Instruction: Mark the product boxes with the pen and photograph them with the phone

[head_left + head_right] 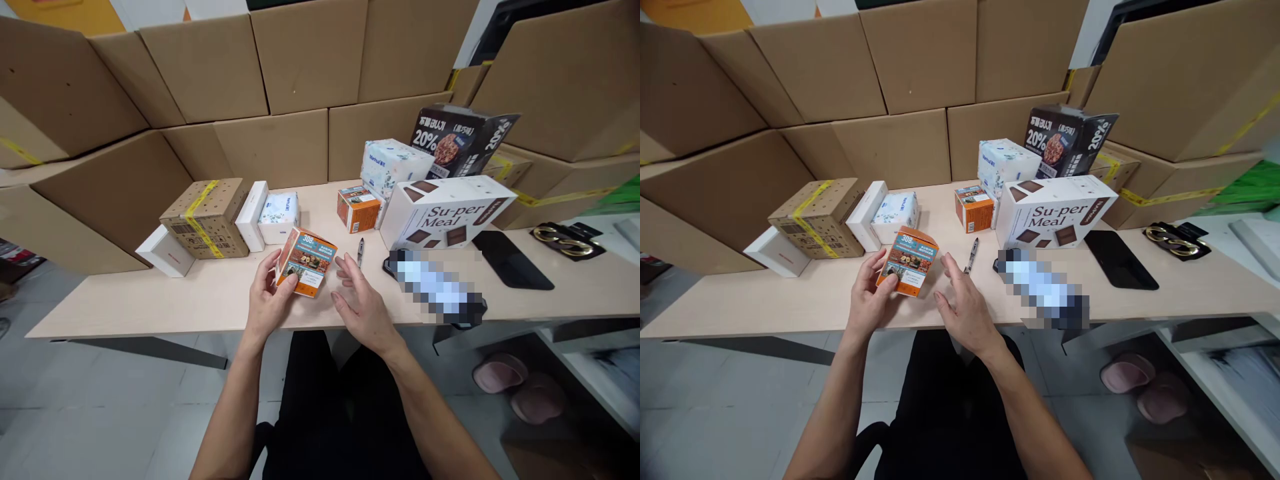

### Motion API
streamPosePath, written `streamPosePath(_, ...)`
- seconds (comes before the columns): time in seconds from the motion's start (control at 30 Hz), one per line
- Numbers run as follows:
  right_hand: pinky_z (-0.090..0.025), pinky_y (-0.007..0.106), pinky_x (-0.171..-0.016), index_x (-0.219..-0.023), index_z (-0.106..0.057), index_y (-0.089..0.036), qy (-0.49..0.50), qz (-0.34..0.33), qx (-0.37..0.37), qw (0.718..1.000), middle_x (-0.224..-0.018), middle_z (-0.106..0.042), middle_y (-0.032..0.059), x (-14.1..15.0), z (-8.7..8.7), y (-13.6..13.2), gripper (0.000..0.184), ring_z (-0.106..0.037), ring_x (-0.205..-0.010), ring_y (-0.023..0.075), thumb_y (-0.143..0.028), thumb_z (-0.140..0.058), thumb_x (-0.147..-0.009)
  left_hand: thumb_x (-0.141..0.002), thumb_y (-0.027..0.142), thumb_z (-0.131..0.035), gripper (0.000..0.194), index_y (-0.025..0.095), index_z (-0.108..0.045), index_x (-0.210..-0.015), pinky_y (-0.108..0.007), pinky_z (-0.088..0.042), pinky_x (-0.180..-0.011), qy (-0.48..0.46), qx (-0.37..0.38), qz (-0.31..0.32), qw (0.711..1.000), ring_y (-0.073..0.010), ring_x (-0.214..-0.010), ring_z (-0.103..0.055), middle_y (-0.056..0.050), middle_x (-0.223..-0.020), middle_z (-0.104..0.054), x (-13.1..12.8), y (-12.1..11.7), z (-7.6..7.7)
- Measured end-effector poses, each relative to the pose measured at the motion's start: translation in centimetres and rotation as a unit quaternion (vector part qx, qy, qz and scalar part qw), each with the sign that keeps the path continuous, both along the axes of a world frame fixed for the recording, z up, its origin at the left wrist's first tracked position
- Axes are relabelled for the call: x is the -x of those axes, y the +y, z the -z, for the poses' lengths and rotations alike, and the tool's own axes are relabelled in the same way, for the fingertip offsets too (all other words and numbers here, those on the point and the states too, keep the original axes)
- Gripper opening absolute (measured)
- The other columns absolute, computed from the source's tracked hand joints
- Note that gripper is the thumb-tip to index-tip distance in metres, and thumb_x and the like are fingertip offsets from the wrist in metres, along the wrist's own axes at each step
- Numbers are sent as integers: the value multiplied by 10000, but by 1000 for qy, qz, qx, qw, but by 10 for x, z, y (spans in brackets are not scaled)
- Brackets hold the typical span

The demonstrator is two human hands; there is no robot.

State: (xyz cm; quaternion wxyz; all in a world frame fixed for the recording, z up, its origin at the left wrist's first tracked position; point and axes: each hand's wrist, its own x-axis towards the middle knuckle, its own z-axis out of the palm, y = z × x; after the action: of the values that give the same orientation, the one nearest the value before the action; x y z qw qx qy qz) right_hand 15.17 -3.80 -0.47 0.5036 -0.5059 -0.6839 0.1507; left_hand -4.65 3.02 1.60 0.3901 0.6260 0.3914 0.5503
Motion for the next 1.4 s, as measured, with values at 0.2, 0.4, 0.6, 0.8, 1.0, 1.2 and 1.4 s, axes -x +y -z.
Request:
streamPosePath(0.2,-515,559,-1104,-1587,-333,-260,-108,1,-52,993,-1458,-609,117,2,-1,0,622,-558,-1341,303,-230,-509,-990,-946,558,-595,505,222,-614,-1323,-393,-482,-1070,31,30,43,998,-254,-1228,-634,-93,-1325,-682,1,0,-6)
streamPosePath(0.4,-516,574,-1093,-1585,-350,-236,-133,11,-43,990,-1463,-610,96,3,-4,0,614,-523,-1328,316,-183,-466,-984,-970,582,-539,494,196,-628,-1266,-392,-465,-1045,112,13,25,993,-255,-1160,-638,-100,-1253,-695,2,-4,-8)
streamPosePath(0.6,-516,555,-1087,-1563,-380,-224,-125,13,-23,992,-1454,-614,86,3,-5,1,605,-494,-1334,313,-142,-443,-967,-971,546,-559,407,224,-589,-1218,-366,-512,-942,64,23,28,997,-225,-1085,-656,-76,-1212,-685,2,-5,-3)
streamPosePath(0.8,-543,495,-961,-1310,-620,-185,-84,170,-54,980,-1155,-647,149,7,-3,4,361,-582,-1101,294,-201,-465,-984,-960,544,-526,461,300,-584,-1347,-412,-503,-1017,79,-40,22,996,-261,-1260,-560,-93,-1406,-545,3,-3,-2)
streamPosePath(1.0,-513,447,-787,-1194,-666,-132,-248,263,67,930,-1003,-594,191,-1,-13,25,300,-575,-926,321,-260,-565,-942,-856,584,-652,427,301,-648,-1176,-394,-542,-930,105,-113,6,988,-311,-1372,-438,-93,-1329,-471,11,-2,1)
streamPosePath(1.2,-465,363,-692,-1066,-693,-159,-328,248,142,900,-946,-637,189,-6,-20,40,252,-619,-820,273,-176,-460,-972,-881,461,-678,346,265,-651,-1165,-453,-509,-995,192,-247,-66,947,-305,-1298,-472,-106,-1263,-460,4,-9,-3)
streamPosePath(1.4,-516,386,-782,-1063,-711,-165,-231,214,120,942,-985,-672,169,-9,-20,33,294,-673,-888,279,-176,-435,-965,-756,409,-838,513,262,-690,-1224,-453,-516,-980,309,-340,-139,877,-341,-1290,-472,-129,-1377,-355,-21,-19,0)
